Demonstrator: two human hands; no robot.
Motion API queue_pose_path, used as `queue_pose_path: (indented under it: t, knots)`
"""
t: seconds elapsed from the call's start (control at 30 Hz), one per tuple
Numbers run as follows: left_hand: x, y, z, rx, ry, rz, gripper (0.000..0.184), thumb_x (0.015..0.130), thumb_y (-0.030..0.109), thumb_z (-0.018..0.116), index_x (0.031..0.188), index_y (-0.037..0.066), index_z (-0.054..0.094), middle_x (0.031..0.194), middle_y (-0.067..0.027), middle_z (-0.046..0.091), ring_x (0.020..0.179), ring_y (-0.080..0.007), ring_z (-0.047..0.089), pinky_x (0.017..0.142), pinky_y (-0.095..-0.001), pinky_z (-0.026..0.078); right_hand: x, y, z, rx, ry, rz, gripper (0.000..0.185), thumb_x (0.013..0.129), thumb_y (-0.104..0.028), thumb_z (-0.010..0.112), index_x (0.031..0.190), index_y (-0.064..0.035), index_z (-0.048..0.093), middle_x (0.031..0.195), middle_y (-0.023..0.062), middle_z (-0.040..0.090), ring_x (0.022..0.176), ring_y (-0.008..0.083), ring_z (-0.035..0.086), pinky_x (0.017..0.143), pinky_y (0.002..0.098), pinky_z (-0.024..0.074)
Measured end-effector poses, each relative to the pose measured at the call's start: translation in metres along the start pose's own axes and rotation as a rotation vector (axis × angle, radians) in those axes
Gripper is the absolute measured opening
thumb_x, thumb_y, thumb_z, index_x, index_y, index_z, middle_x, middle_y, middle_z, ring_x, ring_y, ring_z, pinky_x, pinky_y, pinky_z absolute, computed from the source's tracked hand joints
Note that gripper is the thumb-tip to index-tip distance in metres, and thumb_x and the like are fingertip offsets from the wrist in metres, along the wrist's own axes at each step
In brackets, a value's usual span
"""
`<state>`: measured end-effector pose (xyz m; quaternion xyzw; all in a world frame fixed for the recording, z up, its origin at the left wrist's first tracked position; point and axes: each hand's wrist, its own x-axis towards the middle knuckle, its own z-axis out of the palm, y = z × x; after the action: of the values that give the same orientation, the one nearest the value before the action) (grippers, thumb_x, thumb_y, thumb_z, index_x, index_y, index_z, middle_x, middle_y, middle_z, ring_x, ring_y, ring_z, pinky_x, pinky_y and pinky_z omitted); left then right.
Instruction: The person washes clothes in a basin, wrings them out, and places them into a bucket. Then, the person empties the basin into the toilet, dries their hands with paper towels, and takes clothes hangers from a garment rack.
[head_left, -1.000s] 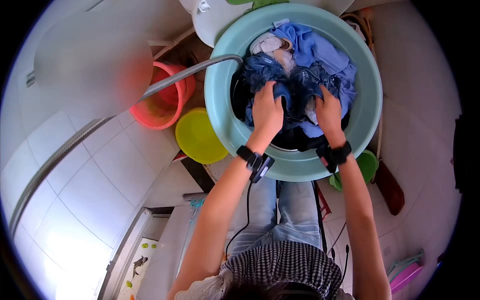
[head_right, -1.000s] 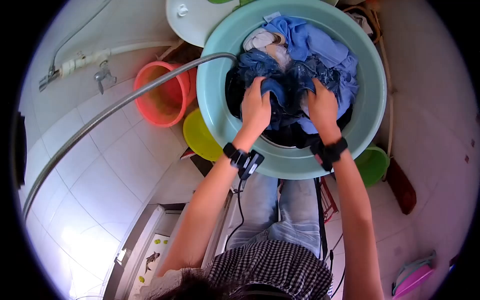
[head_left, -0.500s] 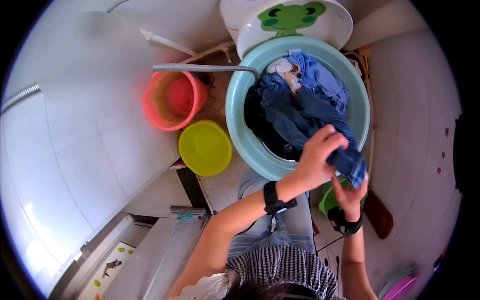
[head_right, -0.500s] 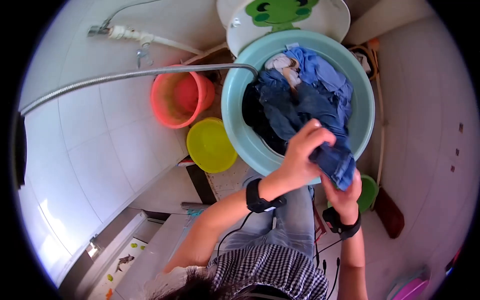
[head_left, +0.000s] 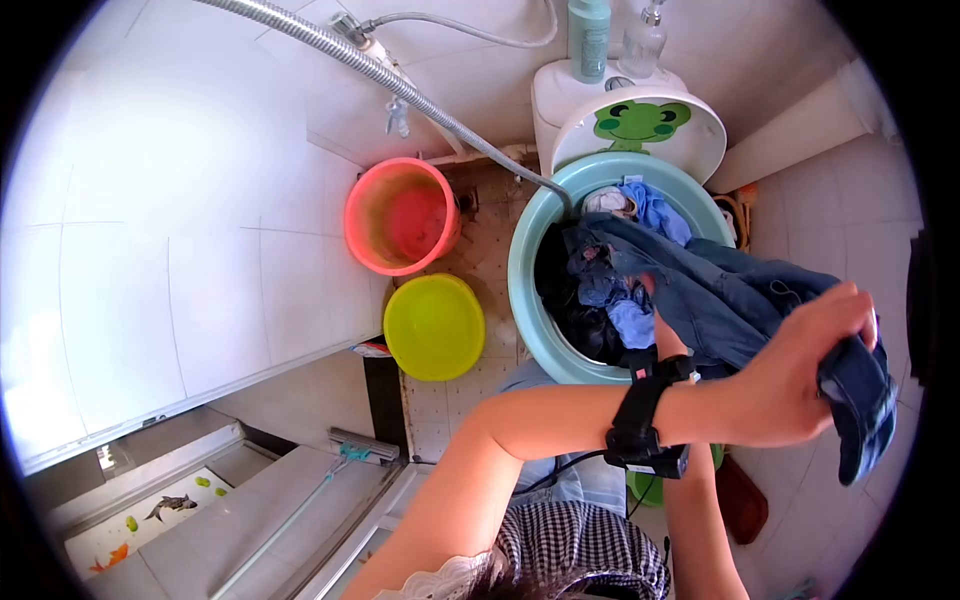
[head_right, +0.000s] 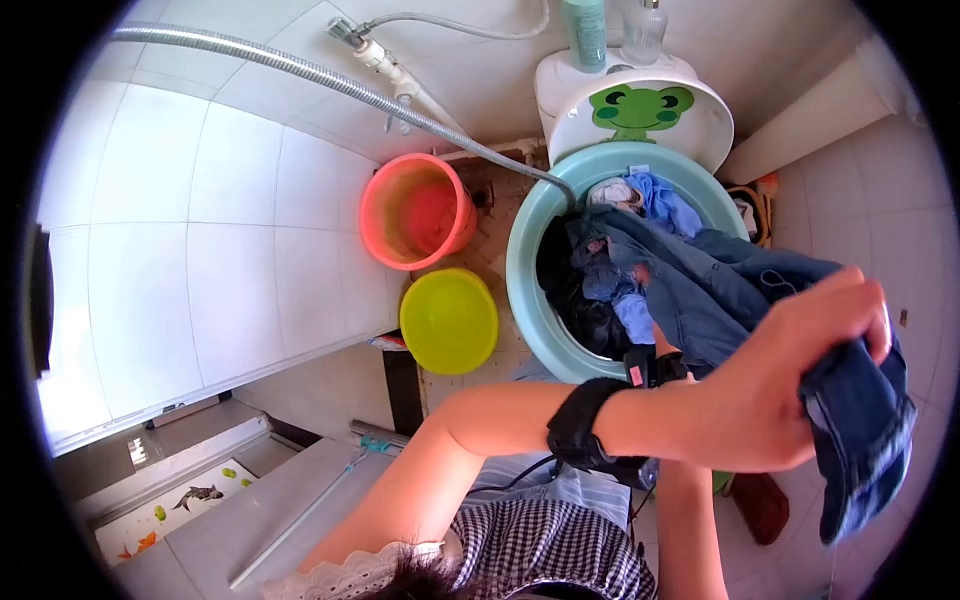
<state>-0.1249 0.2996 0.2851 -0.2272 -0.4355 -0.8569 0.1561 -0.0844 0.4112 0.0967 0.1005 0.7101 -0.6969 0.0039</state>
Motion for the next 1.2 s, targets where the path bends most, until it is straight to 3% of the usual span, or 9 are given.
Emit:
queue_pose_path:
  t: [0.23, 0.4, 0.57, 0.8, 0.97, 1.0, 1.03, 1.13, 1.2]
  knots:
    - [-0.001, 0.008, -0.130, -0.027, 0.388, -0.374, 0.030, 0.069, -0.005, 0.059, 0.095, 0.008, 0.053, 0.086, -0.0034, 0.058, 0.081, -0.0145, 0.057, 0.077, -0.0273, 0.046, 0.024, 0.085, -0.029, 0.572, 0.048, 0.224, 0.063, 0.076, -0.012, 0.063, 0.128, 0.0015, 0.031, 0.129, 0.0166, 0.038, 0.116, 0.0230, 0.041, 0.098, 0.0335, 0.0322]
    - [-0.089, -0.090, -0.246, -0.462, 0.845, -0.689, 0.018, 0.077, 0.007, 0.053, 0.094, 0.005, 0.057, 0.094, -0.0081, 0.061, 0.089, -0.0238, 0.058, 0.084, -0.0351, 0.045, 0.000, 0.063, -0.070, -0.610, -0.144, -0.104, 0.055, 0.077, -0.010, 0.061, 0.125, 0.0028, 0.035, 0.124, 0.0136, 0.045, 0.111, 0.0217, 0.045, 0.096, 0.0329, 0.0336]
    - [-0.177, -0.172, -0.247, -0.697, 0.952, -1.134, 0.034, 0.086, 0.027, 0.045, 0.110, 0.005, 0.053, 0.112, -0.0105, 0.057, 0.104, -0.0251, 0.053, 0.095, -0.0374, 0.037, -0.031, 0.058, -0.076, -0.459, -0.057, -0.061, 0.055, 0.078, -0.013, 0.062, 0.125, 0.0017, 0.037, 0.122, 0.0089, 0.048, 0.109, 0.0208, 0.047, 0.095, 0.0322, 0.0338]
    - [-0.140, -0.158, -0.206, -0.938, 0.511, -1.322, 0.045, 0.087, 0.040, 0.047, 0.110, 0.003, 0.055, 0.106, -0.0087, 0.059, 0.097, -0.0195, 0.056, 0.091, -0.0309, 0.041, -0.027, 0.013, -0.041, 0.751, -0.449, 0.670, 0.029, 0.090, -0.012, 0.047, 0.118, -0.0068, 0.040, 0.096, 0.0014, 0.054, 0.082, 0.0105, 0.052, 0.076, 0.0208, 0.0415]
    - [-0.171, -0.185, -0.220, -0.283, 0.268, -1.301, 0.020, 0.080, 0.017, 0.051, 0.091, 0.004, 0.062, 0.091, -0.0059, 0.063, 0.083, -0.0147, 0.059, 0.077, -0.0249, 0.047, -0.007, -0.018, -0.014, 0.307, -0.444, 0.639, 0.038, 0.083, -0.012, 0.057, 0.113, -0.0098, 0.035, 0.084, 0.0051, 0.049, 0.069, 0.0087, 0.049, 0.064, 0.0174, 0.0408]
    - [-0.175, -0.183, -0.220, -0.365, 0.386, -1.393, 0.018, 0.074, 0.014, 0.054, 0.085, 0.003, 0.063, 0.087, -0.0069, 0.063, 0.079, -0.0154, 0.060, 0.074, -0.0242, 0.047, -0.002, -0.010, -0.023, 0.210, -0.452, 0.622, 0.071, 0.070, -0.045, 0.068, 0.118, -0.0075, 0.031, 0.092, 0.0092, 0.048, 0.080, 0.0135, 0.050, 0.071, 0.0205, 0.0416]
    - [-0.164, -0.171, -0.218, -0.367, 0.394, -1.404, 0.018, 0.074, 0.014, 0.054, 0.085, 0.003, 0.063, 0.087, -0.0069, 0.063, 0.079, -0.0154, 0.060, 0.074, -0.0242, 0.047, 0.004, 0.007, -0.033, 0.266, -0.415, 0.528, 0.045, 0.081, -0.011, 0.058, 0.119, -0.0097, 0.033, 0.091, 0.0074, 0.046, 0.074, 0.0117, 0.049, 0.070, 0.0203, 0.0424]
    - [-0.157, -0.160, -0.218, -0.525, 0.424, -1.643, 0.022, 0.068, 0.010, 0.055, 0.085, -0.001, 0.063, 0.083, -0.0092, 0.064, 0.074, -0.0187, 0.061, 0.075, -0.0258, 0.048, 0.023, 0.049, -0.061, 0.154, -0.304, 0.430, 0.060, 0.081, -0.010, 0.058, 0.131, -0.0106, 0.026, 0.108, 0.0110, 0.047, 0.091, 0.0149, 0.051, 0.081, 0.0235, 0.0428]
    - [-0.149, -0.151, -0.209, -0.561, 0.340, -1.607, 0.026, 0.063, 0.004, 0.056, 0.087, -0.002, 0.063, 0.087, -0.0099, 0.064, 0.077, -0.0188, 0.060, 0.075, -0.0269, 0.048, 0.037, 0.035, -0.036, 0.031, -0.221, 0.609, 0.100, 0.066, -0.043, 0.072, 0.140, -0.0154, 0.009, 0.132, 0.0180, 0.031, 0.117, 0.0257, 0.040, 0.089, 0.0311, 0.0413]
